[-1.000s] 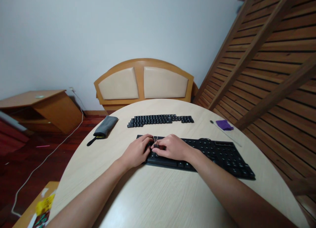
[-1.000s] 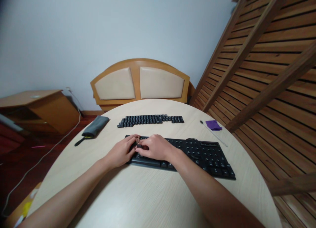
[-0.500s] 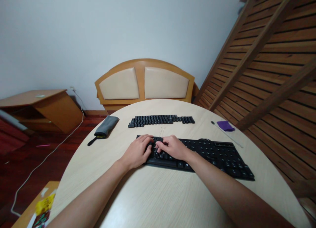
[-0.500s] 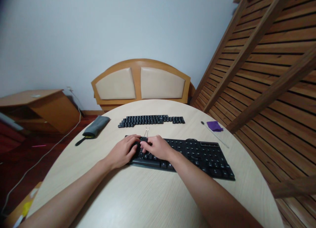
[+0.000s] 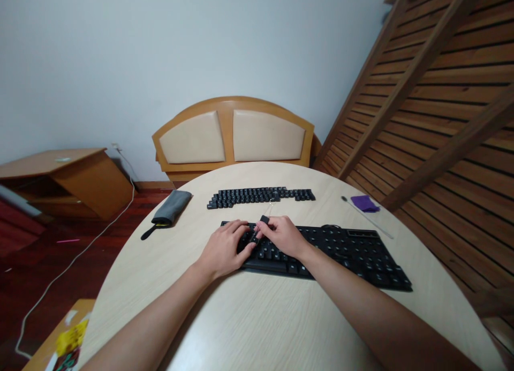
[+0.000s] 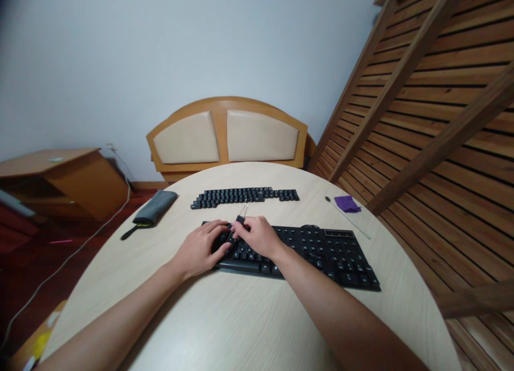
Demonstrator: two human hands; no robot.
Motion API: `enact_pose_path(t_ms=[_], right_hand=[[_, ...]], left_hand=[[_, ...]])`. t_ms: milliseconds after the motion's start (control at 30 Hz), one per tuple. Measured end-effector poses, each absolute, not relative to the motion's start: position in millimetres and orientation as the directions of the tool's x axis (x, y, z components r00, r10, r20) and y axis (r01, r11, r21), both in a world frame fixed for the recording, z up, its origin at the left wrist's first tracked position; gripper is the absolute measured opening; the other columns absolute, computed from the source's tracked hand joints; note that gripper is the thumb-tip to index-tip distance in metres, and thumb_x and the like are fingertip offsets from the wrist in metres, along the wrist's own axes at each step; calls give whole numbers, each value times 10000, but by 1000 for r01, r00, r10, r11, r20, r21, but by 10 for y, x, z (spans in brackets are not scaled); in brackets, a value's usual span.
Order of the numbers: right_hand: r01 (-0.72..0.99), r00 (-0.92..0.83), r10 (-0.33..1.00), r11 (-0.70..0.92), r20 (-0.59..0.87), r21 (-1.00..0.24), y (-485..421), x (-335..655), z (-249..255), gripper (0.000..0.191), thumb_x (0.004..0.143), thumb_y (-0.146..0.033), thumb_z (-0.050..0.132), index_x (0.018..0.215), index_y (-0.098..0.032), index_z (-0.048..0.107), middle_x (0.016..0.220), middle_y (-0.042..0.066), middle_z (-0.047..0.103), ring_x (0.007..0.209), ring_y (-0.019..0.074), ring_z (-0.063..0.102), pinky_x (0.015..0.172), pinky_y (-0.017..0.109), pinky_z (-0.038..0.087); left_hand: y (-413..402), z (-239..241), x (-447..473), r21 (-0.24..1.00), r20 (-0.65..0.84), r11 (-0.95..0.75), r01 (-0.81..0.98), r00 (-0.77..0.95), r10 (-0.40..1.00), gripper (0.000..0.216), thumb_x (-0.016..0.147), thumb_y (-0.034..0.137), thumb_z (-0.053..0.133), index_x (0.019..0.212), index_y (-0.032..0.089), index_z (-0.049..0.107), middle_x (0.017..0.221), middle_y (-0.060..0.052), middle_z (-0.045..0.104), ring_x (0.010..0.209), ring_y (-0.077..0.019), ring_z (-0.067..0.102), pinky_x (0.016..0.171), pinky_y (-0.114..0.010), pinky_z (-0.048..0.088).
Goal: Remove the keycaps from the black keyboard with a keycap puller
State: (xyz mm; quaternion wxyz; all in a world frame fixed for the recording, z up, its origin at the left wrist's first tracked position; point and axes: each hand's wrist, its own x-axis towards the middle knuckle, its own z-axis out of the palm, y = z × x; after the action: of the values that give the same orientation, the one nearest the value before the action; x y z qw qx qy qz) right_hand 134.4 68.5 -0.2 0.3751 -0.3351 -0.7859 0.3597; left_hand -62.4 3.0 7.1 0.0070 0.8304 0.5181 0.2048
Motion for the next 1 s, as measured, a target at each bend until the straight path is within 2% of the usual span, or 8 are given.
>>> enact_pose_path(t_ms=[300,500,600,767,1000], right_hand=[[329,-429,838,492,337,-806,705,1366,63,376,937,-410,545,701,-179,724,746,46,761,743,194,723,752,295,538],[290,-257,939,302,230,-908,749,1529,268,468,923,-544,521,801,-134,711,701,84,734,614,172,681,546,254,517],[251,-236,952,254,195,-934,725,1593,219,530,902,-606,515,804,-121,708,684,91,723,587,158,663,529,243,507],[232,-266,945,254,190,-939,678,1614,-9,556,883,-641,520,790,-122,698,673,95,717,586,164,657,557,264,519],[274,-361,893,378,269,-884,581,1596,9,435,943,-510,509,854,-144,727,738,67,741,627,160,672,619,267,527]], left_hand=[[-9,109,-592,157,301,-450,879,392,869,361,935,415,493,1183,175,598,1302,-124,615,1181,-296,594,1001,-478,511],[11,84,-605,179,314,-476,861,409,857,360,947,380,473,1197,149,593,1300,-138,604,1207,-285,574,1053,-467,477],[12,94,-604,180,306,-479,859,414,857,357,947,367,475,1195,139,594,1291,-144,607,1193,-283,581,1050,-461,480],[18,72,-617,169,322,-476,863,409,854,350,944,372,483,1184,146,602,1289,-142,609,1169,-286,595,1019,-468,501],[2,83,-601,119,346,-472,874,409,844,352,909,373,542,1180,158,606,1294,-137,619,1186,-304,585,1012,-486,487]])
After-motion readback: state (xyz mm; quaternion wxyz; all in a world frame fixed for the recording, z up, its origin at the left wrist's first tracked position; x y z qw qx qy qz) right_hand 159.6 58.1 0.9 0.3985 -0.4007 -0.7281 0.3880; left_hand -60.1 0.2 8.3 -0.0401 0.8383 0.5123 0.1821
